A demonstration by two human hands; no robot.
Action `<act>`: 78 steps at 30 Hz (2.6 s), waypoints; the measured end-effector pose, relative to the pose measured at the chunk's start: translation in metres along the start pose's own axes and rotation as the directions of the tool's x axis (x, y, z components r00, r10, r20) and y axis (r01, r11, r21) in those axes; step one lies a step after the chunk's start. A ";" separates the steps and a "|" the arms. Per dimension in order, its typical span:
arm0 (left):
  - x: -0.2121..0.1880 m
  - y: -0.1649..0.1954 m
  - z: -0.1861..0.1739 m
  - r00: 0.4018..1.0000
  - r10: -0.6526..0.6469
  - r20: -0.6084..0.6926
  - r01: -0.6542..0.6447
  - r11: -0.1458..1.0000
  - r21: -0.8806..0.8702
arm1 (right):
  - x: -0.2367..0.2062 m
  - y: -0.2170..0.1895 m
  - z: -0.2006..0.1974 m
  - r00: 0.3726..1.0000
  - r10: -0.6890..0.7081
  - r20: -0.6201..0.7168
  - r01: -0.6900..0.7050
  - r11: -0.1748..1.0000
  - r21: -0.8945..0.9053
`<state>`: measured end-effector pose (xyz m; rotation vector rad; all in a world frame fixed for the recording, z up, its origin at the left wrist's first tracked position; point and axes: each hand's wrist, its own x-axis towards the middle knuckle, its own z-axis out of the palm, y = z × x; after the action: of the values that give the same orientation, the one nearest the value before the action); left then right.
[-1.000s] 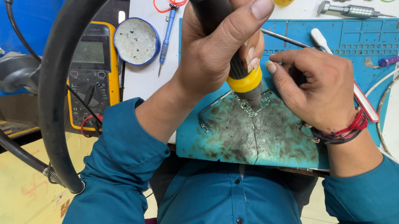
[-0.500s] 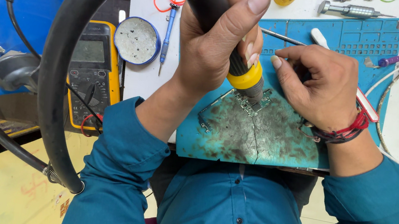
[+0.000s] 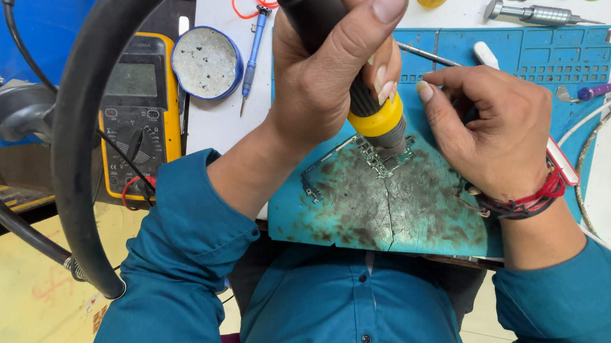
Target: The person cleans a phone motherboard with a cotton swab, then uses a hot air gun to heat the board and removes a small component with tweezers. They then use a soldering iron to rework the board's contacts while steadying it with tweezers.
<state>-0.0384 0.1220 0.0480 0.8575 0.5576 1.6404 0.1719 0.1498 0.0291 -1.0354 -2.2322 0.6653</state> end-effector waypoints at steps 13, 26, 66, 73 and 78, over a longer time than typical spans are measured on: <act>0.002 0.001 0.001 0.998 0.054 -0.028 -0.054 0.998 0.033 | -0.001 0.002 0.001 1.000 0.016 -0.027 -0.016 1.000 0.003; 0.004 0.002 0.003 0.991 0.107 -0.074 -0.105 0.994 0.042 | -0.002 0.004 0.002 0.999 0.028 -0.035 -0.028 1.000 0.003; 0.001 0.002 0.001 0.999 0.030 -0.009 -0.030 0.999 0.013 | -0.001 0.005 0.002 0.998 0.043 -0.048 -0.044 0.999 -0.012; 0.001 0.001 -0.001 0.998 0.065 0.025 -0.066 0.997 0.040 | -0.002 0.005 0.002 0.998 0.045 -0.046 -0.046 0.999 -0.010; 0.001 0.002 0.000 1.000 0.008 0.017 -0.008 1.000 0.004 | -0.002 0.005 0.002 0.998 0.037 -0.047 -0.037 0.999 0.003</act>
<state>-0.0397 0.1222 0.0491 0.8770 0.5465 1.6386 0.1742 0.1508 0.0234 -1.0825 -2.1768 0.6525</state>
